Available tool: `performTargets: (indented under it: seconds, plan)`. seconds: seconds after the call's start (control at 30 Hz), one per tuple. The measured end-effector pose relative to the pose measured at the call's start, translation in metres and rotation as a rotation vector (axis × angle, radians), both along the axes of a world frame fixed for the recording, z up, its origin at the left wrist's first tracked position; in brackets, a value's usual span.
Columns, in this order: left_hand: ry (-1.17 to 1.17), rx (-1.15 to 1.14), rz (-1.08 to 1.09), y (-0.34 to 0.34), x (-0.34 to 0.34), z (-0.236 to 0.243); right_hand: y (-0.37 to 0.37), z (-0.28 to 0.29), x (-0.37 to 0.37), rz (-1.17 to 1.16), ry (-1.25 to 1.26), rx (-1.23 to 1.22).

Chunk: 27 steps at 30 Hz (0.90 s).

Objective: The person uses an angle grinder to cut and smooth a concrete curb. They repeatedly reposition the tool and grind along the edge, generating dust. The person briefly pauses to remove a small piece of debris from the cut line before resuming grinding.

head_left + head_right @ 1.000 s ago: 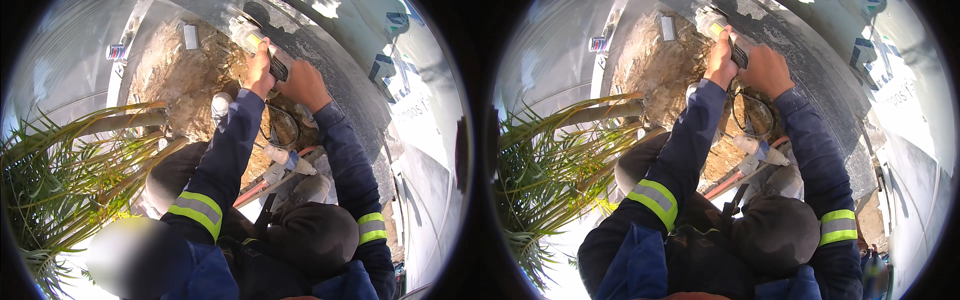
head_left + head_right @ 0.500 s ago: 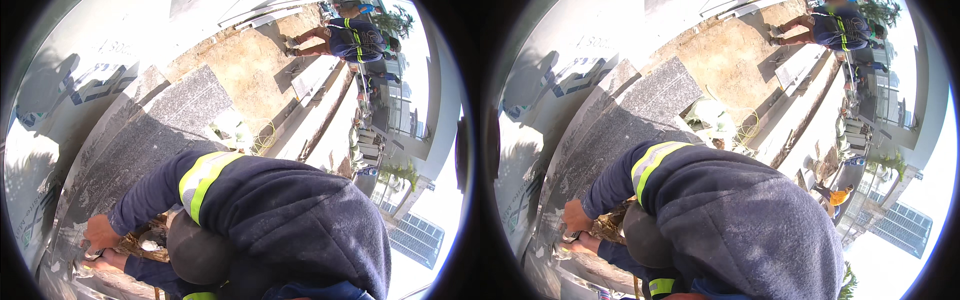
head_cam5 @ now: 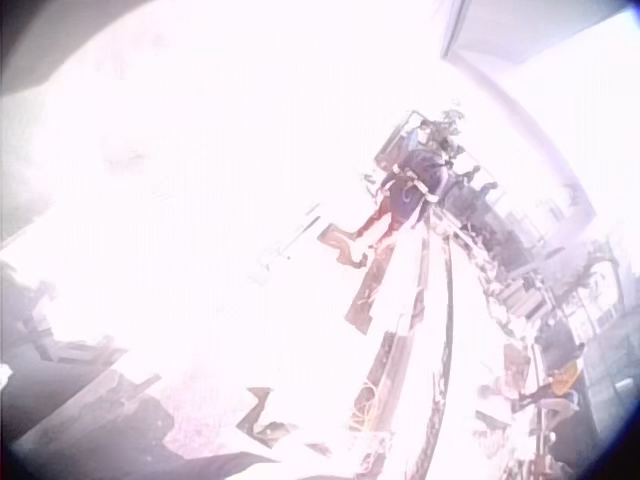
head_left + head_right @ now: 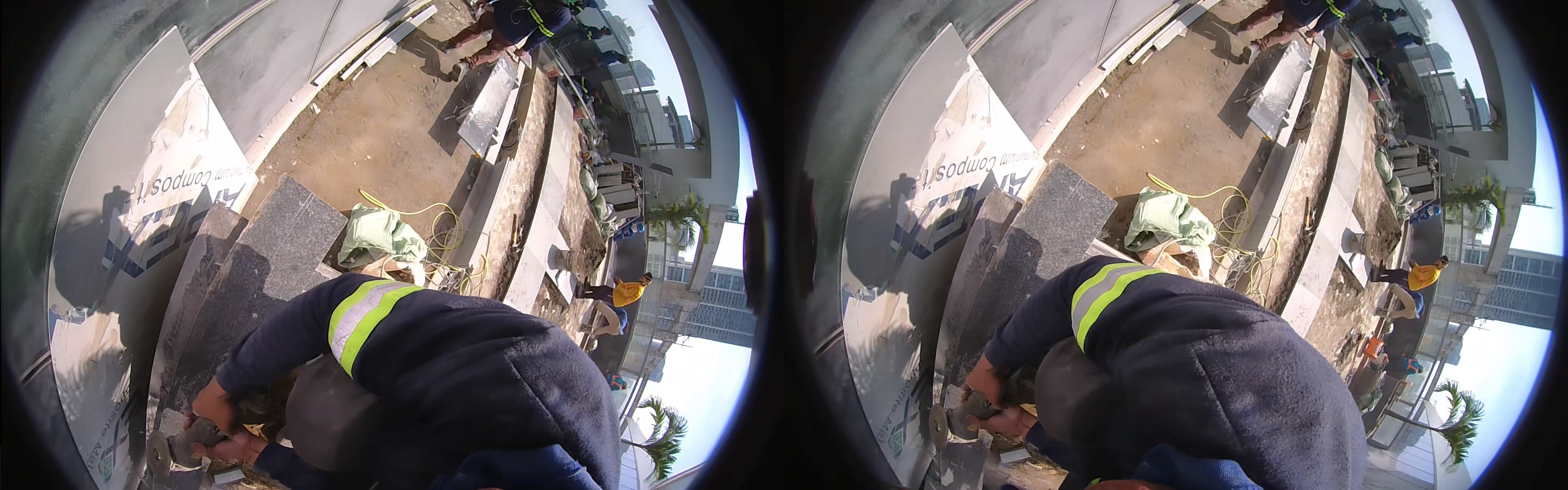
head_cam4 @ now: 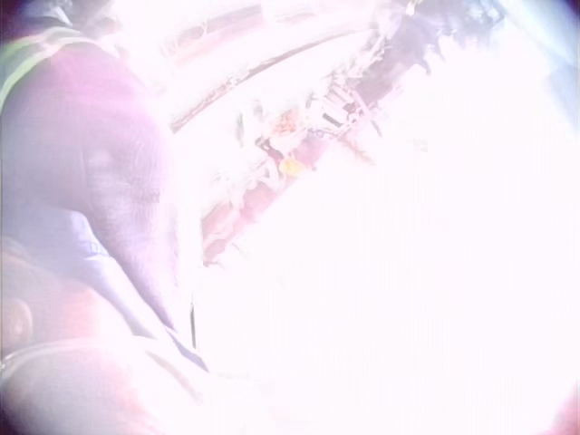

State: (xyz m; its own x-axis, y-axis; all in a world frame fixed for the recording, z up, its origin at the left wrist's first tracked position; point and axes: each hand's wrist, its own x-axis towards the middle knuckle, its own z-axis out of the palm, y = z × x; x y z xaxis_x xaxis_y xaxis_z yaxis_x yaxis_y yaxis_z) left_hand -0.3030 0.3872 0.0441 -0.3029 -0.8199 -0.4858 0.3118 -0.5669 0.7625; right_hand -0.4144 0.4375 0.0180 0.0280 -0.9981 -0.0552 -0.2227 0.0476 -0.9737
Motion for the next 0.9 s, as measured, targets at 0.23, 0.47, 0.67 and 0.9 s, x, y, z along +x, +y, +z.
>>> performTargets:
  seconds: [0.23,0.47,0.67,0.9]
  plan:
    - [-0.754,-0.312,-0.830,-0.045,0.116,0.116,-0.001,0.037,-0.032,-0.089,0.188,0.131]
    - [-0.914,-0.542,0.394,-0.201,0.302,0.128,-0.039,0.010,-0.008,-0.175,0.507,0.066]
    - [-1.789,-0.432,0.423,-0.314,0.523,-0.095,-0.062,-0.026,0.023,-0.063,0.633,0.104]
    - [-2.036,-0.168,0.353,-0.466,0.647,-0.132,-0.081,-0.039,0.044,-0.168,0.637,0.248]
